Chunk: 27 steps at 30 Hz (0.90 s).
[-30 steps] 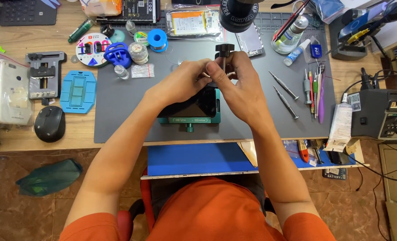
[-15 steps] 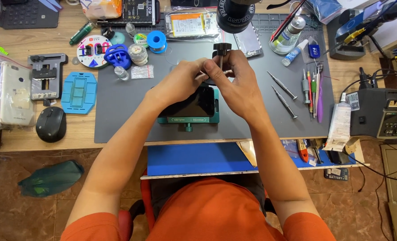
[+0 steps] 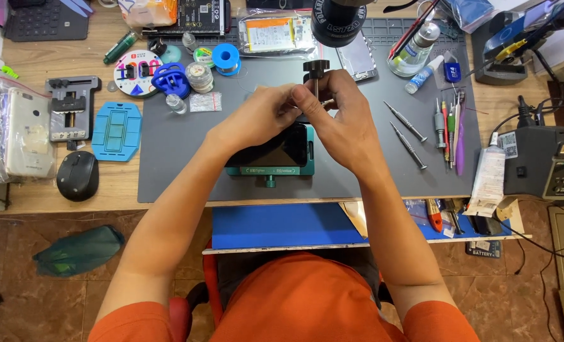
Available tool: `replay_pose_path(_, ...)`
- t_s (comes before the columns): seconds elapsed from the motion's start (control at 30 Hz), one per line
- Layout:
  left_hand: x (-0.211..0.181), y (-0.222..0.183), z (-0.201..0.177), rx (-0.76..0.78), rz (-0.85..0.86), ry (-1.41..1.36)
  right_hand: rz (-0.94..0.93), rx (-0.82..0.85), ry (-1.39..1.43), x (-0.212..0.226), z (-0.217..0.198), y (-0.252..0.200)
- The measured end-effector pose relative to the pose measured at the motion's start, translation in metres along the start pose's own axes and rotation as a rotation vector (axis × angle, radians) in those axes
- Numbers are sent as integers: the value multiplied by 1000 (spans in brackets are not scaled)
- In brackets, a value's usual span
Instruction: The person mounts a smartphone in a repair jig, uses a prying tool to open the device, and then inspects the internal battery and circuitry.
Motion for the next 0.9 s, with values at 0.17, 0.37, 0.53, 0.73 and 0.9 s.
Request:
replay_pose_path(0.17, -1, -1, 2, 6, -18, 1, 4, -4, -11, 4, -2, -1)
replay_pose_path(0.37, 11, 0, 7, -1, -7, 64, 24, -2, -1, -4, -1, 1)
replay_pose_path(0.53, 14, 3, 11, -28, 9, 79, 26, -5, 6, -3, -2, 2)
replay_pose_path(0.73, -19, 0, 10, 45, -18, -114, 233, 8, -29, 24, -7, 10)
replay_pose_path(0.9, -24, -6, 10, -85, 54, -382, 121, -1, -216, 15, 2, 22)
Point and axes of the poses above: each hand's wrist, its own y-axis towards the middle knuckle, its own z-axis out of the palm, x = y × z, the point moved 2 cm from there along y, towards the middle knuckle, and after that the axes turned 2 degrees about z, right-handed, at the moved point
